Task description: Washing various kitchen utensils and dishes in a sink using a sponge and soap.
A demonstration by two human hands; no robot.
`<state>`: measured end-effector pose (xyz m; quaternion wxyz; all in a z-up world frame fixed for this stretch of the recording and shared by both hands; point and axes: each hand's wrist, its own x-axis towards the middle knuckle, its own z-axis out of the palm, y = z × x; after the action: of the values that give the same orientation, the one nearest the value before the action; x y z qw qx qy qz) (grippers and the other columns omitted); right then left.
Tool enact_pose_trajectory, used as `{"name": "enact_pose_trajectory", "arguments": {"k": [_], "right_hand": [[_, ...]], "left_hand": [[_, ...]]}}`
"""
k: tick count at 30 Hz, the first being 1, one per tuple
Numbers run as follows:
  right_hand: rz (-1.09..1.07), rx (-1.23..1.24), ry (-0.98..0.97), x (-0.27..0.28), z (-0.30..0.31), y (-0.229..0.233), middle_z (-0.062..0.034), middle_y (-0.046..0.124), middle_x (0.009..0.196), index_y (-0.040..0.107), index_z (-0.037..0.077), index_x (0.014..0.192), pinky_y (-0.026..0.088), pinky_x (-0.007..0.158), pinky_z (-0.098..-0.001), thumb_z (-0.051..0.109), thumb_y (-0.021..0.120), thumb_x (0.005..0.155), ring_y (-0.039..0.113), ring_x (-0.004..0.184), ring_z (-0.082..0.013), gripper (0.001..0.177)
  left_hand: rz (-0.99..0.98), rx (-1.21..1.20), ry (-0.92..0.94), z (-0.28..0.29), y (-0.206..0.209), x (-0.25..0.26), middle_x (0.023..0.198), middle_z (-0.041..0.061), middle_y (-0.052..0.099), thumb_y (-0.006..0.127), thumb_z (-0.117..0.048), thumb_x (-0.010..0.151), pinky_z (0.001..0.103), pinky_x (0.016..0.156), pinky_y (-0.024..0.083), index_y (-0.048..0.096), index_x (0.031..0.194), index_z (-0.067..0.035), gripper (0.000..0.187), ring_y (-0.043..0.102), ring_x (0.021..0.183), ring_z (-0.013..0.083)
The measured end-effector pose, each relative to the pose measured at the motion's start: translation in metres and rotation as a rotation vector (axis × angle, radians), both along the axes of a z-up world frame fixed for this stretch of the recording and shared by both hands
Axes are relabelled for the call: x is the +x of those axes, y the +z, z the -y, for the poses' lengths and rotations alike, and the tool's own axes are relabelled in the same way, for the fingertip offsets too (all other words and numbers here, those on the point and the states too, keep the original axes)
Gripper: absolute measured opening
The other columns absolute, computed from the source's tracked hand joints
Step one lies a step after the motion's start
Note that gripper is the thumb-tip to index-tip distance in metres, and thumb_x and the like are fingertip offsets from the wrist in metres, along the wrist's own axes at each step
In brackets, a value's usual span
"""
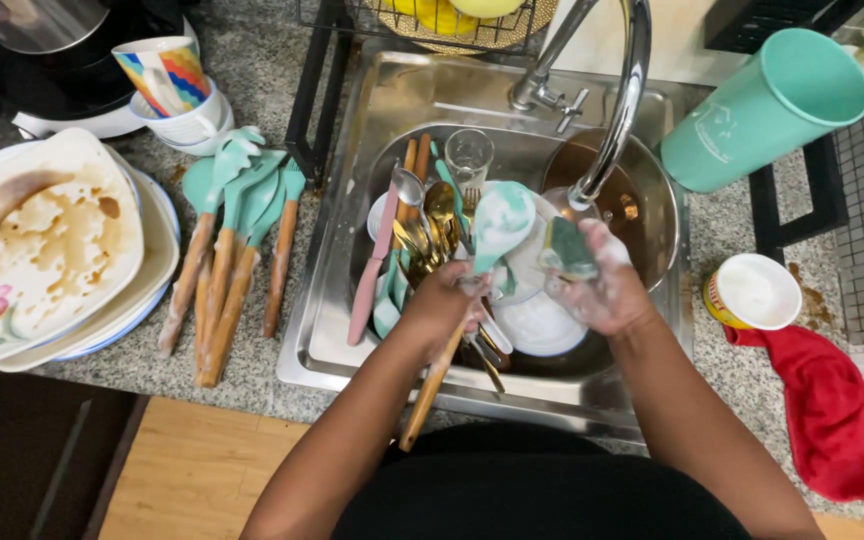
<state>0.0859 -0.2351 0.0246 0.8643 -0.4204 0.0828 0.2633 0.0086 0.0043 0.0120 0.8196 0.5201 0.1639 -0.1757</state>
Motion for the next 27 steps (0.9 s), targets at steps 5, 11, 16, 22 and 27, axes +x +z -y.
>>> {"name": "enact_pose_trajectory", "arguments": {"k": [5,11,16,22,27], "right_hand": [[0.014,-0.108,0.024,-0.001,-0.002,-0.013,-0.003,0.068,0.108,0.062,0.022,0.133,0.055,0.067,-0.0321,0.011,0.076,0.084,0.066,0.092,-0.0162,0.051],[0.524,-0.621,0.223,-0.021,-0.037,0.033,-0.0071,0.074,0.108,0.07,0.013,0.119,0.059,0.082,-0.0329,0.008,0.078,0.083,0.071,0.097,-0.0215,0.037],[1.433,-1.156,0.244,-0.016,-0.041,0.013,-0.0158,0.069,0.109,0.075,0.007,0.108,0.049,0.094,-0.0454,0.007,0.083,0.07,0.063,0.108,-0.0355,0.039],[1.506,-1.399,-0.15,0.009,-0.035,0.007,-0.0232,0.064,0.114,0.073,0.01,0.095,0.047,0.094,-0.0478,0.004,0.08,0.066,0.056,0.109,-0.044,0.031],[0.574,-0.48,-0.301,0.009,-0.045,-0.029,-0.0093,0.066,0.117,0.064,0.009,0.127,0.054,0.087,-0.037,0.007,0.067,0.1,0.063,0.104,-0.0239,0.027]], "left_hand": [[-0.062,0.048,-0.019,0.003,-0.011,0.0,0.091,0.005,0.073,0.059,-0.015,0.098,0.024,0.045,0.037,0.062,0.12,-0.007,0.023,0.045,0.053,0.0082],[0.012,0.316,-0.118,0.013,-0.015,-0.014,0.085,0.004,0.069,0.061,-0.009,0.094,0.026,0.046,0.036,0.069,0.123,-0.009,0.03,0.047,0.055,0.0074],[0.213,0.397,-0.137,0.014,-0.044,-0.017,0.093,0.006,0.074,0.06,-0.012,0.101,0.025,0.068,0.049,0.073,0.119,0.003,0.027,0.062,0.077,0.0098],[0.255,0.616,-0.172,0.015,-0.003,-0.028,0.106,0.013,0.077,0.063,-0.013,0.097,0.029,0.084,0.054,0.061,0.136,0.001,0.042,0.069,0.09,0.0158],[0.389,0.664,-0.09,0.022,-0.017,-0.024,0.115,0.019,0.074,0.057,-0.01,0.098,0.031,0.087,0.055,0.054,0.141,0.004,0.046,0.073,0.098,0.0199]]}}
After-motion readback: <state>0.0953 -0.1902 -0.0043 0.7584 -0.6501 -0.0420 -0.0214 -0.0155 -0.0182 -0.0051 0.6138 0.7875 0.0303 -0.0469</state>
